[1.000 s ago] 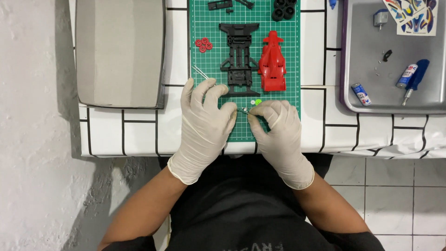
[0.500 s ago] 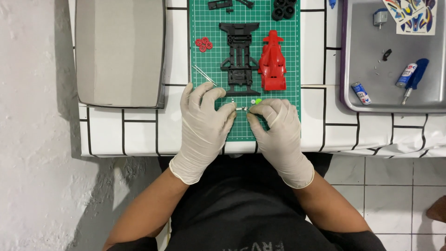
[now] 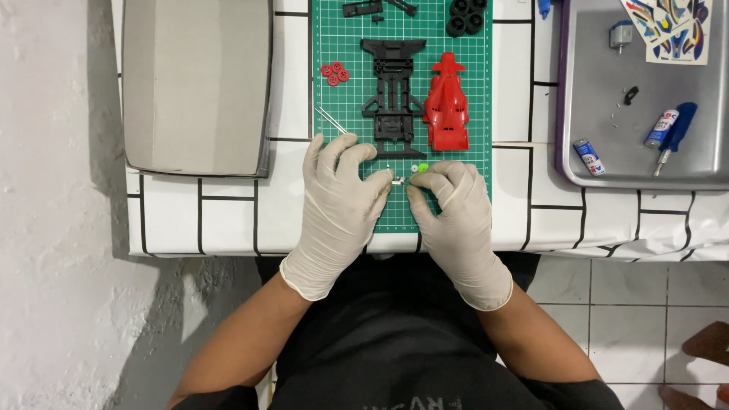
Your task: Assembling a plastic model toy car by fitting gears and various components onto the chassis
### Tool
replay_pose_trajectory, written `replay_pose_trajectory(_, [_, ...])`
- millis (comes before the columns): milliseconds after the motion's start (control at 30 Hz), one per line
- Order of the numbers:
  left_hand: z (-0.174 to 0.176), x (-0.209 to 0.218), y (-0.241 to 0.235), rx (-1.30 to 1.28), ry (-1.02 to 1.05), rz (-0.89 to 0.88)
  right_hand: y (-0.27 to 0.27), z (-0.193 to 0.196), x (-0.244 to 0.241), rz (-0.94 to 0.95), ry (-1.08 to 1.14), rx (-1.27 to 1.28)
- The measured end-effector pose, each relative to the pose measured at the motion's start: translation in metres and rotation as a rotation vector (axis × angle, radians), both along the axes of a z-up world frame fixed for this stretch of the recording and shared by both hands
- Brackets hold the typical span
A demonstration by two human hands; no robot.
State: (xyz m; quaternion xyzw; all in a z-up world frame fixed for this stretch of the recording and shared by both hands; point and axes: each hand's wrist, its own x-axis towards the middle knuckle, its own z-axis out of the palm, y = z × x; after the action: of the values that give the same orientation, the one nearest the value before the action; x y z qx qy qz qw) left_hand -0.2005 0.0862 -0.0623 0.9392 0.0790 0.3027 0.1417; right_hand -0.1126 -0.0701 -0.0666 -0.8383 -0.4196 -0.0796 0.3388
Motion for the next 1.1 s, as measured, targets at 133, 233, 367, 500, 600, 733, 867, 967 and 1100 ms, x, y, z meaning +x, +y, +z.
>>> replay_pose_trajectory(133, [-0.0002,-0.0007,-0.0003,-0.026,0.013,-0.012,0.0001,-0.0016,0.0015,0.017,-0.023,0.019])
replay_pose_trajectory(233, [0.0005,-0.0017,0.0001,-0.039,0.013,0.013,-0.0002,-0.0035,0.0016,0.014,-0.032,0.037])
replay_pose_trajectory(367, [0.0023,-0.0024,0.0002,-0.073,0.006,0.034,0.0,-0.0043,0.0016,0.008,-0.018,0.055])
replay_pose_trajectory(500, [0.0018,-0.0032,0.0001,-0.045,0.017,0.033,0.0028,-0.0014,0.0008,0.001,-0.038,0.061])
replay_pose_trajectory(600, [0.0014,-0.0033,0.0,-0.057,0.013,0.029,0.005,-0.0007,0.0012,0.002,-0.063,0.045])
replay_pose_trajectory(733, [0.0012,-0.0026,-0.0004,-0.065,0.005,0.027,0.0067,0.0025,-0.0001,-0.01,-0.055,0.041])
replay_pose_trajectory(867, [0.0011,-0.0028,-0.0005,-0.061,0.005,0.031,0.0039,-0.0014,0.0002,-0.014,-0.053,0.061])
replay_pose_trajectory(967, [0.0007,-0.0026,-0.001,-0.056,0.006,0.031,0.0027,-0.0035,-0.0001,-0.014,-0.084,0.066])
replay_pose_trajectory(1100, [-0.0001,-0.0025,-0.0006,-0.052,-0.005,0.017,0.0011,-0.006,-0.0023,-0.032,-0.201,-0.013])
